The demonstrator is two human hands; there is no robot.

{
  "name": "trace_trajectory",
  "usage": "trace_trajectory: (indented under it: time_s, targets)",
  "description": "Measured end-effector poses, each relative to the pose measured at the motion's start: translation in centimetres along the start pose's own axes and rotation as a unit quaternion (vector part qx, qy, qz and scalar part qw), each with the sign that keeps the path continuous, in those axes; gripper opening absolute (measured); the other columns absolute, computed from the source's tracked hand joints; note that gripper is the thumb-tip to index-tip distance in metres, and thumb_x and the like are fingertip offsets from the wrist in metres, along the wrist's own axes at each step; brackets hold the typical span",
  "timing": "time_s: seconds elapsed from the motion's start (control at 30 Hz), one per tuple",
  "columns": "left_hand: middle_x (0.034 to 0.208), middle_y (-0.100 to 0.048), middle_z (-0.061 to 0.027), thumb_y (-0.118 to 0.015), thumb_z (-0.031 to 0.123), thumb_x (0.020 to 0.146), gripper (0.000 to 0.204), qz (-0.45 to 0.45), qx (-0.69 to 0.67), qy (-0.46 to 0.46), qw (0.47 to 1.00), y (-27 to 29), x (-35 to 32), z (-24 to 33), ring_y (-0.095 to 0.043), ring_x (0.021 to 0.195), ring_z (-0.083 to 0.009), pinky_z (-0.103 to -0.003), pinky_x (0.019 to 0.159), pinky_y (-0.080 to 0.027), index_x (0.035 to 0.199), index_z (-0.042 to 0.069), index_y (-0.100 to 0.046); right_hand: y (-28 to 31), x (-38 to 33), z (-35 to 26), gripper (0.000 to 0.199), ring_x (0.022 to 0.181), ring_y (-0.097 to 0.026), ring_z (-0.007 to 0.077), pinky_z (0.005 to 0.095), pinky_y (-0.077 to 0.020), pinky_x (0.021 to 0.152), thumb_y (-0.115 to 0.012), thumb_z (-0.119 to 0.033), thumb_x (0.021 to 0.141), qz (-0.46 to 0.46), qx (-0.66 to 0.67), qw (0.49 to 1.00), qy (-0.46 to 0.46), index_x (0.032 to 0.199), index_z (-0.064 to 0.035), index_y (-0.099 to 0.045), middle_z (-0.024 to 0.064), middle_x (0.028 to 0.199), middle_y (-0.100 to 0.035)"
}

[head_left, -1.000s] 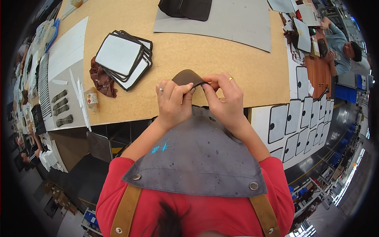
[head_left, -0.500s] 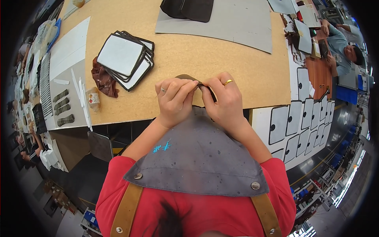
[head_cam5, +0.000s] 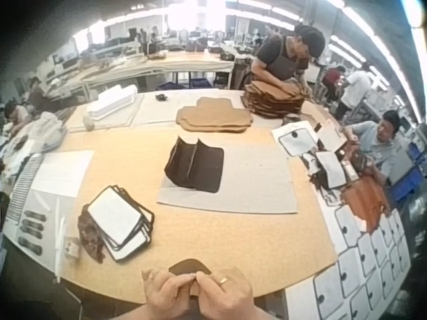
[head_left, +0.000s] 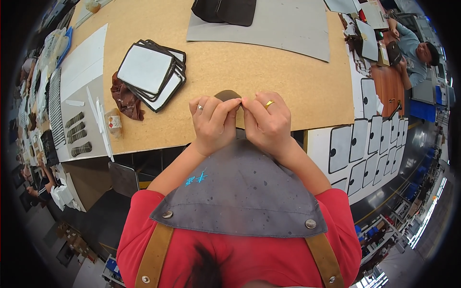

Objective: Assembling leather bag components by aligning and pressing pieces together.

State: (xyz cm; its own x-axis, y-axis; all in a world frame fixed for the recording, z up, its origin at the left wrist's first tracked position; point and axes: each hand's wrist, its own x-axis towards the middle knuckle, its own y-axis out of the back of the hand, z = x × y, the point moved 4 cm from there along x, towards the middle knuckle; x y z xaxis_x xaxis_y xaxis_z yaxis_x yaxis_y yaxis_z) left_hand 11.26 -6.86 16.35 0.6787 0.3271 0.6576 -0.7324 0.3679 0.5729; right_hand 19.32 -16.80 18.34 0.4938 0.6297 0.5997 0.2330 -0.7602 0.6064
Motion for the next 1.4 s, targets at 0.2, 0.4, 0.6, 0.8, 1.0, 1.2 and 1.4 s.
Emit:
trace_trajectory:
  time_s: [0.2, 0.4, 0.6, 0.8, 1.0, 1.2, 1.4]
  targets:
    - [0.069, -0.047, 0.0017, -0.068, 0.006, 0.075, 0.017, 0.008, -0.010, 0.046, 0.999, -0.2, 0.2, -0.6, -0.045, 0.065, -0.0159, -0.030, 0.070, -0.030, 0.090, 0.012, -0.062, 0.1, 0.5, 0.1, 0.012, 0.062, -0.056, 0.0222, 0.0358, -0.0458, 0.059, -0.066, -0.003, 0.075, -0.028, -0.023, 0.999, -0.029, 0.086, -0.0019, -0.059, 0.0078, 0.069, -0.054]
    - [0.071, -0.048, 0.0018, -0.069, 0.007, 0.074, 0.018, -0.019, 0.039, 0.022, 0.999, 0.2, 1.0, -0.3, -0.046, 0.068, -0.0153, -0.030, 0.071, -0.029, 0.090, 0.013, -0.064, 0.0, -0.2, 0.8, 0.013, 0.061, -0.057, 0.0215, 0.0315, -0.0451, 0.052, -0.064, -0.004, 0.080, -0.058, 0.006, 0.993, -0.100, 0.090, -0.0017, -0.056, 0.0090, 0.078, -0.057]
    - [0.072, -0.055, 0.0025, -0.070, 0.003, 0.073, 0.019, -0.009, 0.029, 0.004, 1.000, 0.0, 1.4, -0.4, -0.048, 0.068, -0.0153, -0.030, 0.072, -0.030, 0.089, 0.011, -0.065, -0.3, 0.1, 0.7, 0.012, 0.057, -0.056, 0.0221, 0.0310, -0.0443, 0.049, -0.061, -0.005, 0.081, -0.057, -0.003, 0.993, -0.100, 0.092, -0.0018, -0.058, 0.0092, 0.076, -0.055]
    - [0.071, -0.055, 0.0026, -0.068, 0.003, 0.073, 0.016, -0.029, 0.041, 0.007, 0.999, -0.1, 1.2, 0.0, -0.049, 0.067, -0.0153, -0.030, 0.073, -0.030, 0.086, 0.011, -0.065, -0.9, -0.1, 1.2, 0.008, 0.054, -0.054, 0.0222, 0.0317, -0.0422, 0.047, -0.059, -0.002, 0.078, -0.051, -0.028, 0.997, -0.057, 0.085, -0.0022, -0.059, 0.0087, 0.070, -0.054]
    - [0.071, -0.054, 0.0024, -0.068, 0.003, 0.073, 0.016, -0.013, 0.039, 0.016, 0.999, -0.4, 1.6, -0.2, -0.048, 0.068, -0.0151, -0.030, 0.073, -0.029, 0.086, 0.012, -0.065, -1.2, 0.2, 1.1, 0.006, 0.053, -0.052, 0.0224, 0.0322, -0.0397, 0.046, -0.061, -0.002, 0.076, -0.045, -0.052, 0.997, -0.037, 0.081, -0.0031, -0.058, 0.0083, 0.068, -0.055]
    - [0.071, -0.054, 0.0020, -0.067, 0.004, 0.074, 0.015, -0.007, 0.052, 0.001, 0.999, -0.3, 1.9, -0.2, -0.048, 0.068, -0.0150, -0.030, 0.074, -0.029, 0.086, 0.012, -0.065, -0.9, 1.1, 1.5, 0.005, 0.052, -0.051, 0.0219, 0.0324, -0.0393, 0.046, -0.061, -0.002, 0.077, 0.004, -0.019, 0.999, -0.040, 0.079, -0.0044, -0.057, 0.0073, 0.067, -0.055]
    - [0.072, -0.053, 0.0016, -0.066, 0.006, 0.076, 0.012, -0.037, 0.070, 0.012, 0.997, -0.3, 2.4, 0.1, -0.048, 0.070, -0.0153, -0.030, 0.075, -0.029, 0.087, 0.011, -0.064, -1.0, 0.5, 1.3, 0.007, 0.052, -0.052, 0.0217, 0.0334, -0.0398, 0.047, -0.063, -0.007, 0.078, -0.042, -0.051, 0.996, -0.052, 0.081, -0.0046, -0.057, 0.0074, 0.066, -0.055]
